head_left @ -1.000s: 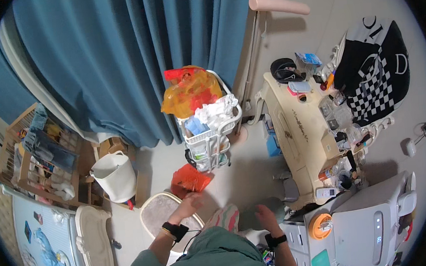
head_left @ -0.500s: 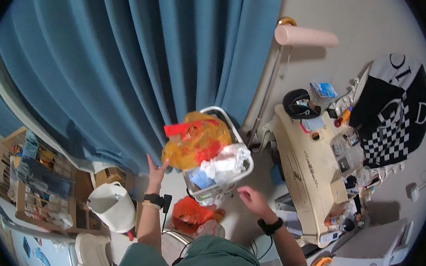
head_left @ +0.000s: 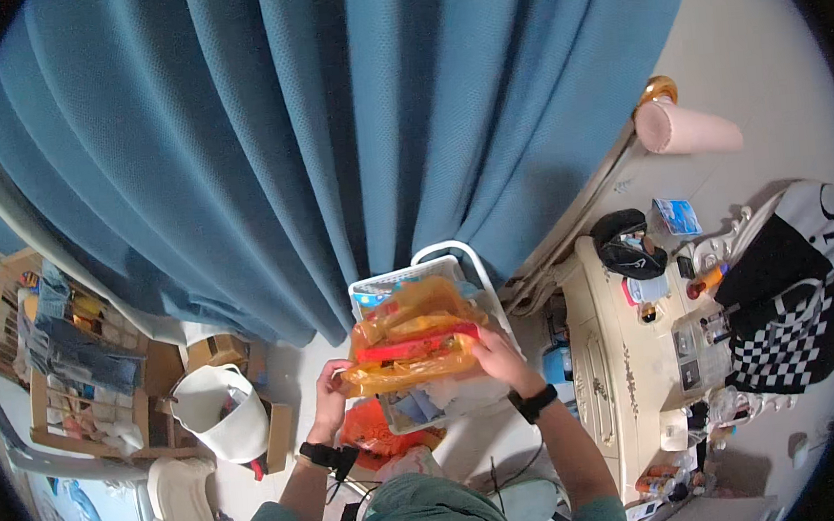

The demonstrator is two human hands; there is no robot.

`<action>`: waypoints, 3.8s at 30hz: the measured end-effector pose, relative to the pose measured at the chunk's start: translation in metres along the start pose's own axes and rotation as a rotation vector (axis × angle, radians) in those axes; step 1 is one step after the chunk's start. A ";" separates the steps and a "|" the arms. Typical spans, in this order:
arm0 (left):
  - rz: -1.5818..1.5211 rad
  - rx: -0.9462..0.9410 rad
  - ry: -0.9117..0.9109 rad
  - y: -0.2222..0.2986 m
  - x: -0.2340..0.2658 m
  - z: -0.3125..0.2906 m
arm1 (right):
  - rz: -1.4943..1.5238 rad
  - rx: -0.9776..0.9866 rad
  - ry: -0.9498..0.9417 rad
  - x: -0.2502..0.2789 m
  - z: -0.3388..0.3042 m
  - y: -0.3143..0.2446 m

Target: The person carries a green container into a bedroom, removes a white cloth from a yellow plastic bag, and sorts small skincare containers on a bedside table.

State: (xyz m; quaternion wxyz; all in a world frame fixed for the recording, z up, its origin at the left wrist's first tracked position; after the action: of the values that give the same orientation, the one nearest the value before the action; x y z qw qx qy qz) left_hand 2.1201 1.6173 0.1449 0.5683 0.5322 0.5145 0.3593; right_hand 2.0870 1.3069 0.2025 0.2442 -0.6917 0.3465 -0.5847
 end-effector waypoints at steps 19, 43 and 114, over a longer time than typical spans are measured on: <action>0.856 0.124 0.136 0.015 0.013 0.057 | 0.652 0.288 0.364 0.087 0.044 -0.024; -0.092 -0.043 -0.285 0.133 -0.057 0.137 | 0.585 0.080 0.363 0.144 0.008 -0.043; 1.034 -0.863 0.069 0.081 -0.109 0.018 | -0.215 0.779 0.072 0.025 -0.003 -0.098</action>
State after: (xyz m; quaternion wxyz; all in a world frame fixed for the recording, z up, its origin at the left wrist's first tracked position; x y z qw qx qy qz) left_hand 2.1261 1.5231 0.2437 0.4683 0.4236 0.0217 0.7752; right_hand 2.1047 1.3507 0.2922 0.4133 -0.5588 0.0329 -0.7182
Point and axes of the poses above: each hand's wrist, its own z-axis towards the middle knuckle, its own x-axis out of the back of the hand, y = z × x, the point moved 2 cm from there along z, towards the middle knuckle, and after that the axes turned 1 degree about z, right-handed, at the moved point
